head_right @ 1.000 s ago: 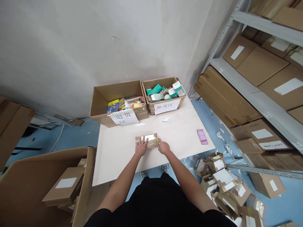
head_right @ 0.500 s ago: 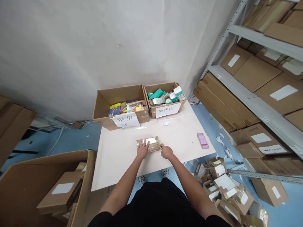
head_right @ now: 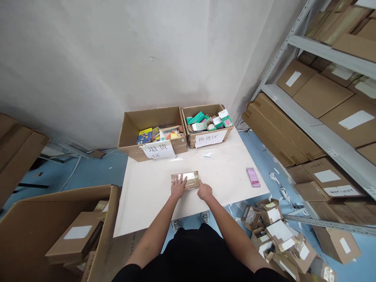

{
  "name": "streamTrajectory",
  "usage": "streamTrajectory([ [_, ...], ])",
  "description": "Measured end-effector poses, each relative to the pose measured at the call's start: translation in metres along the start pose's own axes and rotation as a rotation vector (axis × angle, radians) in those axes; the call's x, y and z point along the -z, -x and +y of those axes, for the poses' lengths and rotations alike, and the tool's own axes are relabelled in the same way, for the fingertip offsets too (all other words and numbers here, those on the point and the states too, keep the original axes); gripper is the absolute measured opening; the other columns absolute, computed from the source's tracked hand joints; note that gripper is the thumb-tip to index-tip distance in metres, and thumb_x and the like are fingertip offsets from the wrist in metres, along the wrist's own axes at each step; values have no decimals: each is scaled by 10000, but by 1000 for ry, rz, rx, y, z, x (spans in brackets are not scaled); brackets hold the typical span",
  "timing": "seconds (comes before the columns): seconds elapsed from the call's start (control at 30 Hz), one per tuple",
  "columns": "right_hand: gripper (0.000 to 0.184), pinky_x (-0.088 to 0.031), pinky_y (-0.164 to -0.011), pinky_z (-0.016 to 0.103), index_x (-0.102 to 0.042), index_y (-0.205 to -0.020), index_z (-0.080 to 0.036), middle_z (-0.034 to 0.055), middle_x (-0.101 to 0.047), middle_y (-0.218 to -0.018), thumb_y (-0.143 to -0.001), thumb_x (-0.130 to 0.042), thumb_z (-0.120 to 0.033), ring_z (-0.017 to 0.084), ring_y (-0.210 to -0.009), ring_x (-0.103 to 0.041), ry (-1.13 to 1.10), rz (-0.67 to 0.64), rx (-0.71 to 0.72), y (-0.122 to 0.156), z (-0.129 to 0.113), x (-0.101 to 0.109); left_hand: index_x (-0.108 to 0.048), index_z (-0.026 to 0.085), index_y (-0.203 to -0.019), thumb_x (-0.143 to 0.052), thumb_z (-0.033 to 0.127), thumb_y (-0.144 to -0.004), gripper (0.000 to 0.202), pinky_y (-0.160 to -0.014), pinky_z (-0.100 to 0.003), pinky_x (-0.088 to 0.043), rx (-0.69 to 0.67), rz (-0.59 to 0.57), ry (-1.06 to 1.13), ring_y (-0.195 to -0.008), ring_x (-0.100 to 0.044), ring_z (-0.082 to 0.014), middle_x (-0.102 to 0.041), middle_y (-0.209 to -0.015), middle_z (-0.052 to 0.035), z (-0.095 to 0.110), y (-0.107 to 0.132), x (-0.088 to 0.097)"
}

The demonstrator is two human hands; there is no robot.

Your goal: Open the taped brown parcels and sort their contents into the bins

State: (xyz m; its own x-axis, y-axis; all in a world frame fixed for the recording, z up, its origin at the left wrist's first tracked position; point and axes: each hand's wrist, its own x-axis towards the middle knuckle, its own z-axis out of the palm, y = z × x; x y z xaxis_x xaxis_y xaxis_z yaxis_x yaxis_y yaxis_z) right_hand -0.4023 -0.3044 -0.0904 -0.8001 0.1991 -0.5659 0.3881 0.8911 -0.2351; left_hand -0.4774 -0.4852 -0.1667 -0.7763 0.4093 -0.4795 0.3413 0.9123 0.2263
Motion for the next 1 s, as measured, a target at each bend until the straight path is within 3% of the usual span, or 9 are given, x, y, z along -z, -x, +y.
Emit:
streamTrajectory([
  [0.13,647,-502,-773,333,-508,-1480,-256,143,-751,-1153,-853,-582,-116,311,-1065,-725,17,-73,2,4,2,15,-230,385,-1666,-563,526,-962,791,-1273,-519,-221,12,-14,4,-1633,-24,-334,-66,-1779,2,2,0,3],
  [0.23,635,-495,-795,315,-455,-1524,-293,107,-756,-1149,-911,-535,-150,281,-1054,-729,-109,31,-2,7,14,14,-292,342,-1653,-622,483,-925,812,-1261,-537,-252,15,-37,24,-1627,-62,-358,-109,-1776,-40,4,-2,13],
  [0.37,706,-502,-892,336,-182,-1657,-223,123,-743,-1219,-1019,-466,-330,278,-1094,-727,-397,215,-132,6,24,-16,-380,271,-1614,-544,475,-958,706,-1264,-561,-233,6,53,44,-1607,-166,-358,-269,-1733,-107,-3,-7,32],
  [0.47,881,-505,-958,366,-116,-1667,-141,177,-688,-1345,-993,-535,-523,313,-1195,-695,-544,193,-193,-6,18,-47,-330,262,-1634,-434,429,-1004,660,-1265,-572,-212,39,53,40,-1615,-132,-341,-228,-1748,-97,-10,-6,39],
  [0.57,984,-504,-987,370,-99,-1671,-150,169,-671,-1382,-938,-619,-553,314,-1235,-677,-603,174,-188,-29,5,-62,-275,275,-1653,-406,376,-1006,668,-1255,-575,-224,105,35,35,-1610,-138,-345,-224,-1750,-84,-11,5,32],
  [0.73,1014,-508,-978,368,-139,-1669,-208,148,-680,-1363,-885,-699,-526,310,-1230,-673,-550,210,-139,-87,-19,-32,-324,142,-1624,-439,315,-974,682,-1104,-544,-429,340,19,20,-1432,-453,-404,-445,-1586,-251,0,32,12],
  [0.83,996,-509,-940,358,-151,-1670,-196,159,-716,-1269,-893,-704,-485,312,-1167,-697,-489,214,-128,-111,-28,0,-521,178,-1502,-477,279,-954,559,-983,-428,-520,273,-78,68,-1219,-638,-324,-637,-1360,-203,5,40,10],
  [0.9,967,-507,-913,346,-148,-1671,-187,156,-731,-1217,-915,-677,-476,308,-1131,-707,-484,238,-105,-112,-27,10,-607,238,-1416,-473,233,-948,486,-957,-378,-531,231,-78,85,-1181,-661,-278,-662,-1322,-151,5,39,15],
  [1.0,937,-503,-895,349,-135,-1673,-205,158,-712,-1253,-942,-622,-531,317,-1138,-700,-471,299,-94,-87,-8,-1,-485,293,-1528,-511,144,-900,646,-1041,-393,-501,157,-7,54,-1391,-526,-283,-504,-1565,-117,4,30,25],
])
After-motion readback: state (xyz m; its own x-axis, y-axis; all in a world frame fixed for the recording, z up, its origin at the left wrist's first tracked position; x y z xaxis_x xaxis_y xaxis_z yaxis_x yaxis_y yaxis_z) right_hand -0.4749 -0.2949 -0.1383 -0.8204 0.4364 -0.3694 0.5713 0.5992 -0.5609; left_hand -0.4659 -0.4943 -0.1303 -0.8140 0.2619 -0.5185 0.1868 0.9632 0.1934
